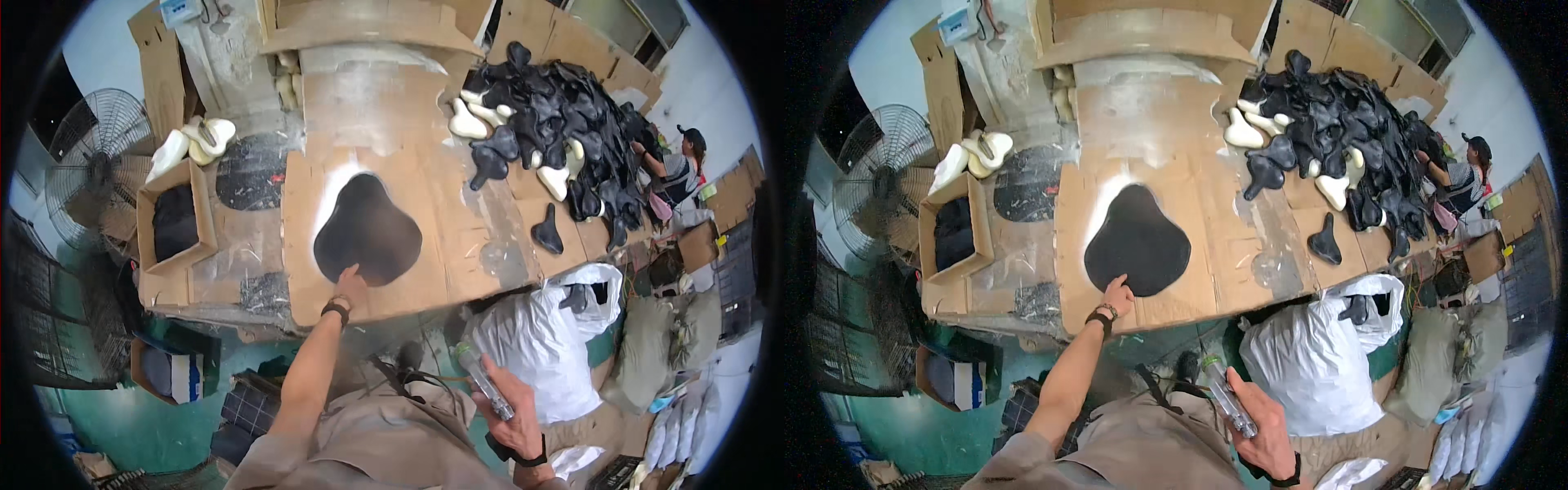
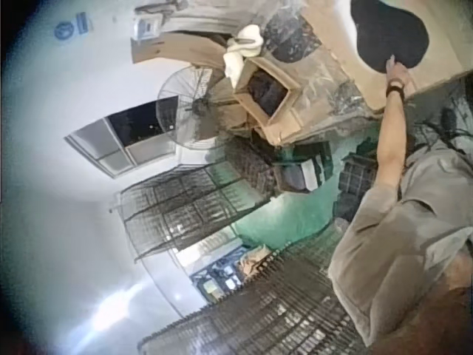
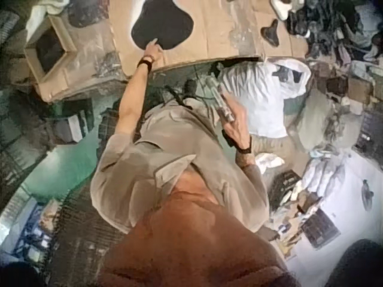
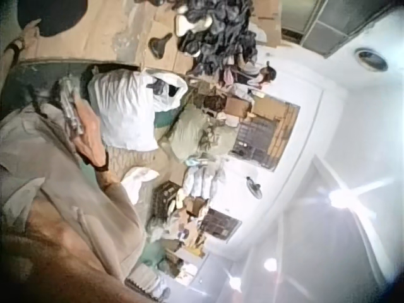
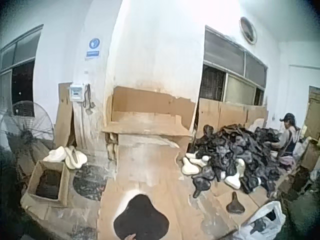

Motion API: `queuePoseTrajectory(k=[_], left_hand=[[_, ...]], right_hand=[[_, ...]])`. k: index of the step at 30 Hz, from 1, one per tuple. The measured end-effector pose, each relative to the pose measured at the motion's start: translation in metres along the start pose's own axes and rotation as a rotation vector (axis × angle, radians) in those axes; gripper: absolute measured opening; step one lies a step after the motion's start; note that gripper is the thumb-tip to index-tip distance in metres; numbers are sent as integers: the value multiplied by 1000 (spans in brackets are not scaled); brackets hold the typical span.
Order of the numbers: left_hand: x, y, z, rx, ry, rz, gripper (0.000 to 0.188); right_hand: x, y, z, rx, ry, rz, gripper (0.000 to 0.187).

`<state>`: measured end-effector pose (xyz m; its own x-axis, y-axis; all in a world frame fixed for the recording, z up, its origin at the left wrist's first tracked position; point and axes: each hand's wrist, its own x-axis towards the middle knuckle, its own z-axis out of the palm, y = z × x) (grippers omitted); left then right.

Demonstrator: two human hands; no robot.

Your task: Applying glue to the underside of bicycle seat components and placing them on a drying rack.

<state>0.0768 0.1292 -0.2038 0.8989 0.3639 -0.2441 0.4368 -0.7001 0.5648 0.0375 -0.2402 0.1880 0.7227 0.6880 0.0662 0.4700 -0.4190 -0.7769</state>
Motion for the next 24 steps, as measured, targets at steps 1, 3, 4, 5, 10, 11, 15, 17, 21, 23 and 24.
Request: queuePoseTrajectory(k=[1,3,4,5,10,11,15,17,21,23,24], left_hand=[[-2,-1,0,14,-20,20,15],[-2,-8,-9,-127,36,-83,21],[-7,-7,-10,-277,108,-68,24],[-13,-4,-10,-426,182,-54,28],[-59,-4,-1,-427,450,102,27],[-74,-13,7,-428,434,91,27],[-153,-48,35,-533,245,-122,22],[-190,-78,62,-522,271,-194,14],[-250,-134,115,-574,-81,-782,14],[-318,-224,140,337,-380,-123,13],[-323,-214,152,292,-447,-104,14]], right_hand=[[3,-1,-3,6,-29,-14,57],[10,-1,-5,10,-58,-20,56],[11,2,-7,9,-89,3,55],[13,4,-9,8,-95,8,55],[33,10,-17,-39,-8,-82,63],[36,11,-17,-44,73,-108,63],[40,17,-28,-69,-87,-7,61],[40,19,-28,-71,-121,-18,61],[52,25,-22,-75,-144,-41,62],[71,23,-21,25,-32,-92,63],[74,27,-19,-8,32,-127,64]])
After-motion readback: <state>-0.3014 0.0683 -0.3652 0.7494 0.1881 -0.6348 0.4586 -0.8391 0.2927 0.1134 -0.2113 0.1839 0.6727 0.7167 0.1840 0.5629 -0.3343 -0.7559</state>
